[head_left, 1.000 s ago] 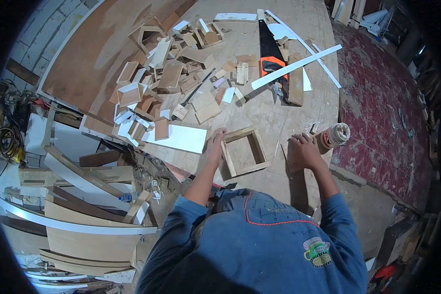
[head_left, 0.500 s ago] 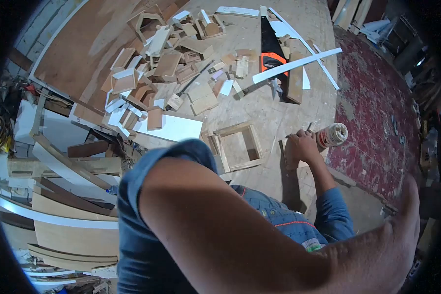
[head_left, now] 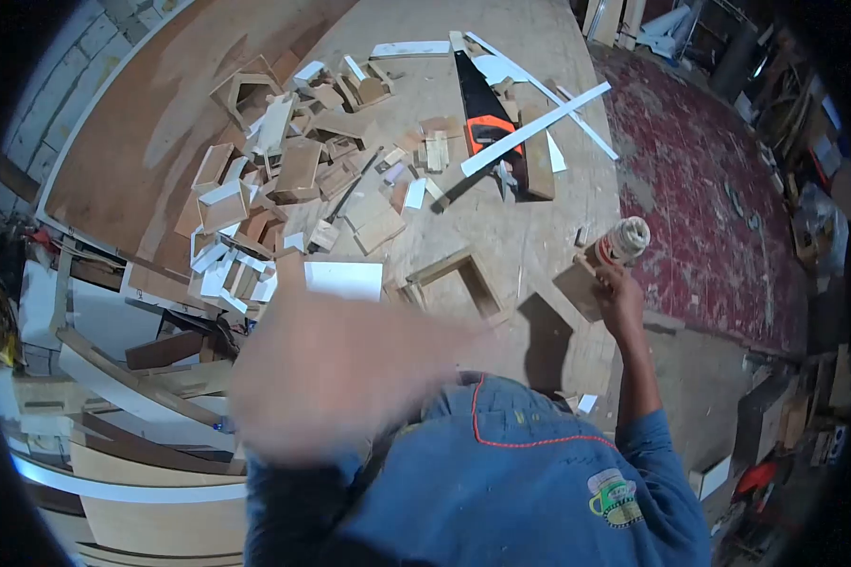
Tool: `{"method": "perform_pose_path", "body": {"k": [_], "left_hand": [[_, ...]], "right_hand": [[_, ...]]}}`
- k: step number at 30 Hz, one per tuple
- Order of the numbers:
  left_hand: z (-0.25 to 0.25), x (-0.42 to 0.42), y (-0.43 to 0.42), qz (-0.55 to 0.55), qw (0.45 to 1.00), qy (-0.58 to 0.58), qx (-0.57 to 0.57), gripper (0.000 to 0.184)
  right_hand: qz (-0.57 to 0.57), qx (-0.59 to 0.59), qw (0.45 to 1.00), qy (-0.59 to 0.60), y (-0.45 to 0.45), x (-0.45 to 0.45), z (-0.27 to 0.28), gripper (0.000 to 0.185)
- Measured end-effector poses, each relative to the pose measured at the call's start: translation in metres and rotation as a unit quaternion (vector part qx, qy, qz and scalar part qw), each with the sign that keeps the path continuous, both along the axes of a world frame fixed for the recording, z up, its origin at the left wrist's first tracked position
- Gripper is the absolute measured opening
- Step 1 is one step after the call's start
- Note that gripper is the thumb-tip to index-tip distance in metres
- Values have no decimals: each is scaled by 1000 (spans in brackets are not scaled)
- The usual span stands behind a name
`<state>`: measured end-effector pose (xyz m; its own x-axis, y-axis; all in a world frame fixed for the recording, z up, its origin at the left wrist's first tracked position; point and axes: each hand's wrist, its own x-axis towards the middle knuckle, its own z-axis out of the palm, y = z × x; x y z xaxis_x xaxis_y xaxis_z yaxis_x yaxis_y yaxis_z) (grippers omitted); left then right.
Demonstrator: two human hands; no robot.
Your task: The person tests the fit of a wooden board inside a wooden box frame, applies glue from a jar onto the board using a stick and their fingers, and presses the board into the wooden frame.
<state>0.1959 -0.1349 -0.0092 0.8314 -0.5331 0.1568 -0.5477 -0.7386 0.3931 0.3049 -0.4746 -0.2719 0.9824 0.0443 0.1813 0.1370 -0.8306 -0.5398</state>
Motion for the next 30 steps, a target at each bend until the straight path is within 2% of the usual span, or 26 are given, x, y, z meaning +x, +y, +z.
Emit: {"method": "perform_pose_path", "body": {"k": [1, 2, 3, 4, 6, 8, 11, 12, 14, 15, 16, 18, 19, 21, 24, 27, 28, 30], "left_hand": [[-25, 28, 22, 37, 999, 14, -7, 29], [-65, 51, 38, 61, 992, 57, -96, 31], [-111, 70, 49, 119, 964, 107, -212, 31], [-164, 88, 66, 171, 949, 111, -240, 32], [-237, 103, 84, 251, 931, 146, -221, 34], [-276, 97, 86, 271, 941, 140, -149, 37], [-318, 84, 81, 297, 920, 178, -182, 41], [-322, 78, 78, 297, 920, 178, -183, 41], [-327, 70, 73, 304, 923, 167, -167, 45], [-330, 69, 74, 290, 919, 202, -175, 52], [-334, 67, 73, 286, 920, 201, -176, 52], [-337, 65, 71, 276, 928, 188, -164, 61], [-338, 65, 70, 274, 929, 186, -165, 61], [-339, 63, 69, 249, 942, 168, -148, 70], [-343, 62, 69, 236, 952, 146, -131, 72], [-348, 62, 69, 232, 952, 133, -149, 70], [-348, 62, 69, 229, 953, 134, -149, 70], [-350, 63, 69, 230, 955, 105, -155, 64]], "right_hand": [[-13, 36, 999, 32, 15, -7, 22, 27], [-18, 37, 999, 33, 22, -9, 16, 27], [6, 158, 987, 25, 30, -8, 0, 26], [31, 276, 961, 15, 41, -5, -14, 25], [58, 350, 916, 186, 75, -4, -28, 24], [55, 413, 865, 281, 112, -6, -50, 23], [37, 490, 817, 303, 148, -2, -81, 27], [37, 490, 817, 302, 153, 1, -90, 27], [28, 387, 889, 244, 161, 10, -97, 26], [18, 233, 953, 195, 162, 12, -89, 29], [14, 233, 953, 192, 165, 13, -80, 29], [-12, 72, 983, 169, 173, 15, -65, 33], [-15, 72, 983, 166, 177, 13, -61, 33], [-33, 18, 996, 80, 185, 7, -55, 28], [-30, -37, 996, 75, 189, -1, -45, 30], [-17, -56, 997, 44, 182, -4, -61, 30], [-21, -56, 997, 44, 178, -5, -68, 30], [-50, 44, 998, 9, 170, -6, -80, 24]]}}
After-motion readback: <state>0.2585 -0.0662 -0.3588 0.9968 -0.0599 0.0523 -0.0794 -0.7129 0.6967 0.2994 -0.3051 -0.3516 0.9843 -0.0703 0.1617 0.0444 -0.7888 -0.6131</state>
